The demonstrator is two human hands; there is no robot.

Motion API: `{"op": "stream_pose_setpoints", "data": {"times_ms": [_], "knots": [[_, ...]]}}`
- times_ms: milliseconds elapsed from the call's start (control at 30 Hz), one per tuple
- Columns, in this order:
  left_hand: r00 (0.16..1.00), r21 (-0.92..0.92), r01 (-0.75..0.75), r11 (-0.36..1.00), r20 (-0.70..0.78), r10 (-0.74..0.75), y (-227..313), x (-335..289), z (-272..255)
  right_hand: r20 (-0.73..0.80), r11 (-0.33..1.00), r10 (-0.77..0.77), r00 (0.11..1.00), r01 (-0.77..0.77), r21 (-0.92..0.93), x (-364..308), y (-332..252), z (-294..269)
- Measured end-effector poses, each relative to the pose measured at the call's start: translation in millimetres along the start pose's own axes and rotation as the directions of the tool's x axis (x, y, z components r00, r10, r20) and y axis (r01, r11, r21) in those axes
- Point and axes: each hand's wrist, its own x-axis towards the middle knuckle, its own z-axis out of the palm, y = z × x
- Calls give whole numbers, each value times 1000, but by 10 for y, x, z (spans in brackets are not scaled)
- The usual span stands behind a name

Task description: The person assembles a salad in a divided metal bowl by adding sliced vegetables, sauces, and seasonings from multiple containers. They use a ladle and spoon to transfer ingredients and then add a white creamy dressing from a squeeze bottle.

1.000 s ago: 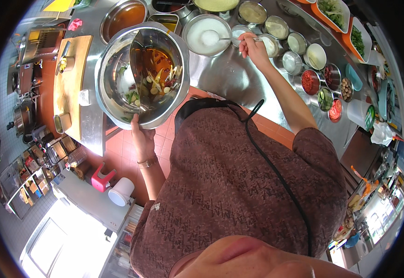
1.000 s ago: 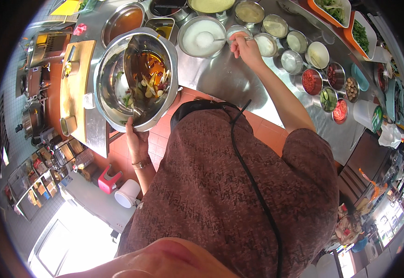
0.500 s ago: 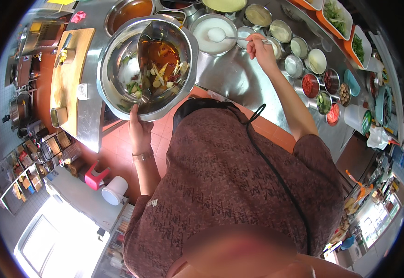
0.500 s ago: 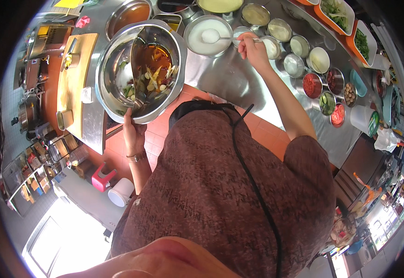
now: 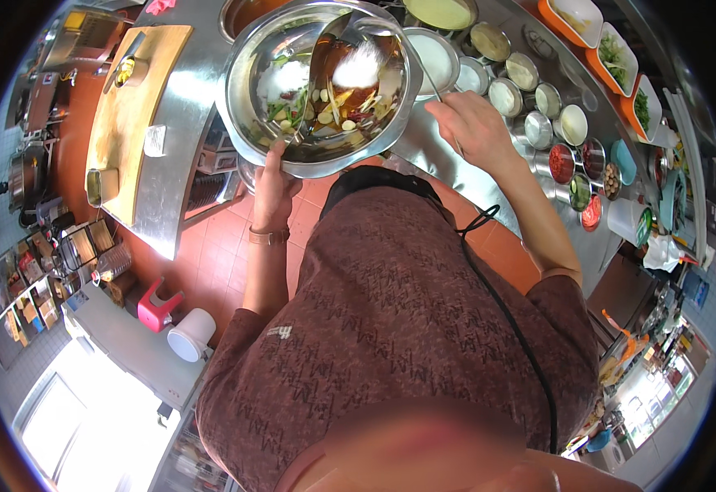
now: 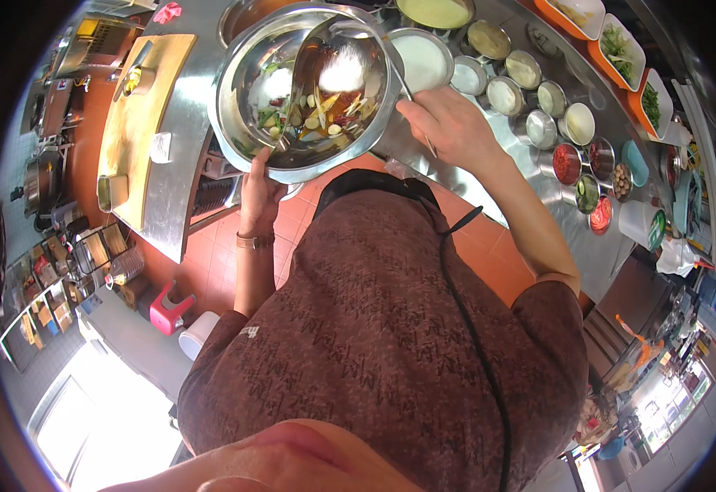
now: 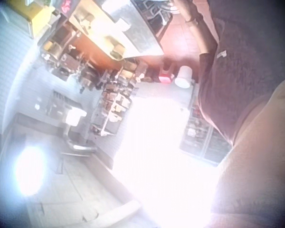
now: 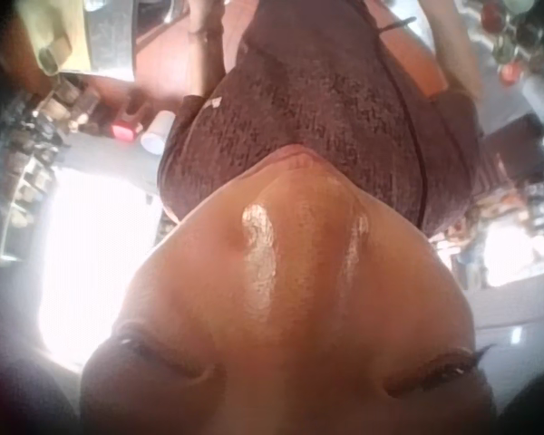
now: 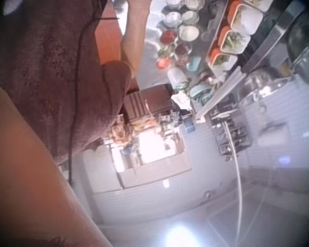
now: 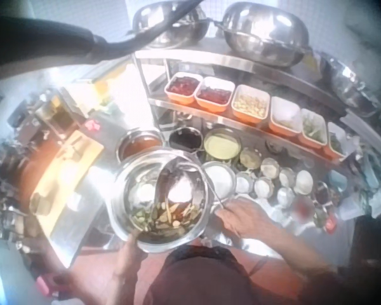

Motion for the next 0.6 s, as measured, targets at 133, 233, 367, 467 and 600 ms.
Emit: {"op": "stream_pose_setpoints", "data": {"times_ms": [133,233,367,467,600], "knots": [[996,51,-14,999,-89,19,65,-27,128,-32,989,133,991,-135,-68,-54,269,76],[994,1,1,1000,-112,-1,50,-20,87,-99,964,206,974,-219,-150,-132,919,332],[993,8,-16,1000,-115,17,104,-82,152,-168,905,309,936,-343,-251,-337,1911,796],[980,-34,-64,997,-189,57,95,-96,310,-62,812,472,879,-461,-358,-491,2466,1073],[975,-43,-81,996,-211,70,58,-153,320,14,630,770,638,-763,146,-414,2647,1329]]}}
